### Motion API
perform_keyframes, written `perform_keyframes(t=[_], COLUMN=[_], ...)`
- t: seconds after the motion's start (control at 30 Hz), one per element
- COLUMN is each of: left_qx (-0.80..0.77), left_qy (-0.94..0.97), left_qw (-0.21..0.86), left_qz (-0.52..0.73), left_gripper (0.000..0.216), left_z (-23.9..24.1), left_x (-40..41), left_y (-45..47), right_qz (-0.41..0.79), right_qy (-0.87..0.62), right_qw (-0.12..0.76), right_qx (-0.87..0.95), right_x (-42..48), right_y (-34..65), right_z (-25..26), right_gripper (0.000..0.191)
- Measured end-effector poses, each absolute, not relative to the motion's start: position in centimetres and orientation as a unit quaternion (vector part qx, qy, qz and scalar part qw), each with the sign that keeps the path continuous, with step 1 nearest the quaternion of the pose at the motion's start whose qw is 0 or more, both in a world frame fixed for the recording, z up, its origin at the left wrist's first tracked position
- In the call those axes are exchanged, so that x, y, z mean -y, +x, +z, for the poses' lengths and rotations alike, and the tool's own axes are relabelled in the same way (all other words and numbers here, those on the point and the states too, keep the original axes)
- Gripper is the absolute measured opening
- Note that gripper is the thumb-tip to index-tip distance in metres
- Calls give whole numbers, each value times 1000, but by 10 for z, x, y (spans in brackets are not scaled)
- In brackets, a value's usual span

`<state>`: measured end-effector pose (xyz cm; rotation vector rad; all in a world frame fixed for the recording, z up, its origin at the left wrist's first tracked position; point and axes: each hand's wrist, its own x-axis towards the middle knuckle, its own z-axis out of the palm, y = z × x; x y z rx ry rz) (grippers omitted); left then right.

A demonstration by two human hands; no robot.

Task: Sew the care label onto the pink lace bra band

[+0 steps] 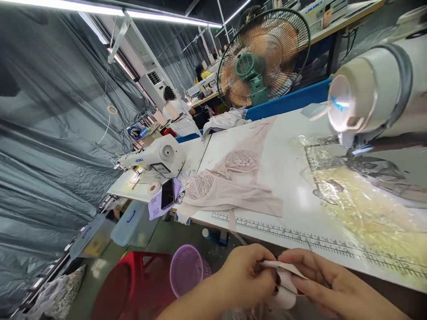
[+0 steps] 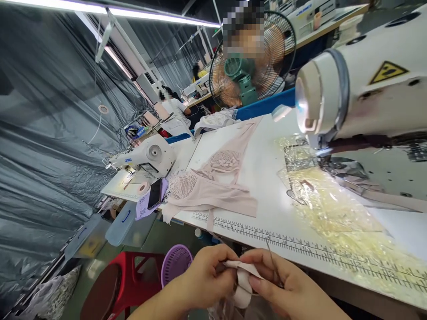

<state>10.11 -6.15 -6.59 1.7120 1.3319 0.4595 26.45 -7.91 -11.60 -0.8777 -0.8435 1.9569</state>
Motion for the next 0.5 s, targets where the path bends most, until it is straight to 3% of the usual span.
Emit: perform_keyframes(t=[0.1,0.2,0.37,0.5], left_qx=[-535,-513,-513,-506], left_qy=[565,478,456,512], left_qw=[598,680,695,662], left_qz=[192,213,215,208], left_gripper=[12,13,16,24], left_z=[-69,-79,-88,-80], left_x=[56,52,51,51], left_y=[98,98,100,96], right_qz=[757,637,417,391], right_qy=[-356,-410,-389,-407], right_qw=[409,433,432,465], right_qx=[363,489,699,682], right_x=[80,79,79,77], right_y=[264,265,266,266], right_z=[-113,-119,-123,-111], right_gripper=[33,27,25,24])
